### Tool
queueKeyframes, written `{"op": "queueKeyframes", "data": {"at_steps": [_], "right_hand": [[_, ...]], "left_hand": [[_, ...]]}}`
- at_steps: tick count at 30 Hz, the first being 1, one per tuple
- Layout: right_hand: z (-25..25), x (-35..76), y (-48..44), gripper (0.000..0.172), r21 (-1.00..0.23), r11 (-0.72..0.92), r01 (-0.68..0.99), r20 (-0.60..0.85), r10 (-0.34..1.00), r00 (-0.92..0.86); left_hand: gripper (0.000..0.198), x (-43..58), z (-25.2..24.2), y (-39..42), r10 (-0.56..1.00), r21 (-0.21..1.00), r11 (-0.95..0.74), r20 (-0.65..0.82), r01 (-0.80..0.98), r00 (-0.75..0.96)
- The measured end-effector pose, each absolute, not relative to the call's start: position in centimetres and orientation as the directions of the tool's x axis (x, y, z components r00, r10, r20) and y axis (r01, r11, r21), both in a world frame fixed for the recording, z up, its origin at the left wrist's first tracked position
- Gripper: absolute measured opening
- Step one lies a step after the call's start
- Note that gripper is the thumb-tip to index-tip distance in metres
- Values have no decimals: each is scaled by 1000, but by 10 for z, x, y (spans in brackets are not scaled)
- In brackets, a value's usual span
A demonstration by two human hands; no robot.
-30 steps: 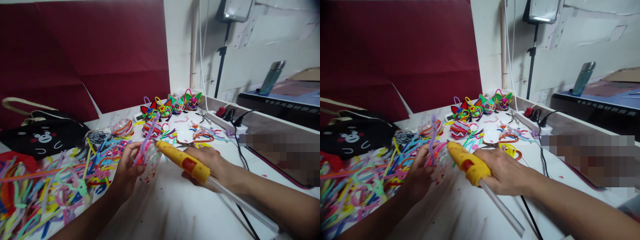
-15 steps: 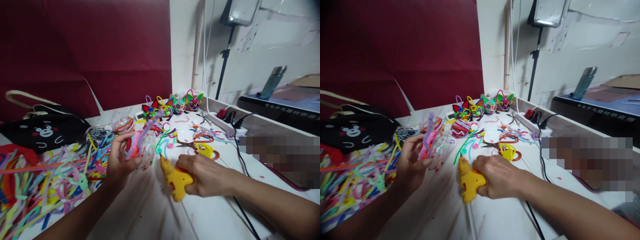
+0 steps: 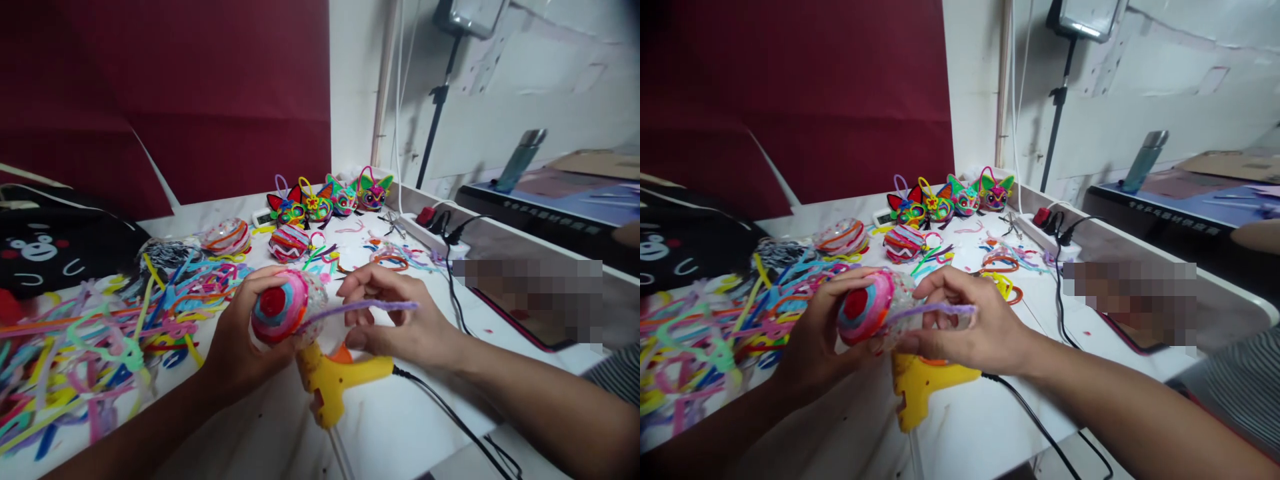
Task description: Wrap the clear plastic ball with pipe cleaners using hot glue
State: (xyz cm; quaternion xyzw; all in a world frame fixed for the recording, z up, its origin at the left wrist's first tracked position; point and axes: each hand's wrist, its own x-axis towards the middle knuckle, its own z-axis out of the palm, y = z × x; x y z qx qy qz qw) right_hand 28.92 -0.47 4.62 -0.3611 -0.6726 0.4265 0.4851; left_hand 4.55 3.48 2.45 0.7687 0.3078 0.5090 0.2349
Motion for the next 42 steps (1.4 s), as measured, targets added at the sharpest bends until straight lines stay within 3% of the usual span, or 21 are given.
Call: {"op": "queueKeyframes", "data": {"at_steps": [4, 11, 21, 35, 42], "right_hand": [[47, 290, -4, 28, -930, 365, 35, 347, 907, -237], [43, 300, 11, 6, -723, 645, 248, 580, 761, -291], [33, 301, 19, 4, -604, 749, 274, 694, 663, -281], [36, 298, 15, 7, -764, 616, 192, 548, 777, -311], [34, 296, 16, 13, -904, 408, 130, 351, 880, -321]], "left_hand": [[56, 47, 25, 34, 701, 644, -713, 643, 278, 309], [60, 44, 23, 32, 657, 605, -750, 633, 267, 410], [67, 43, 24, 26, 583, 522, -802, 579, 290, 570], [75, 39, 21, 29, 547, 570, -791, 494, 223, 676], [75, 36, 19, 29, 525, 585, -788, 476, 192, 706]]}}
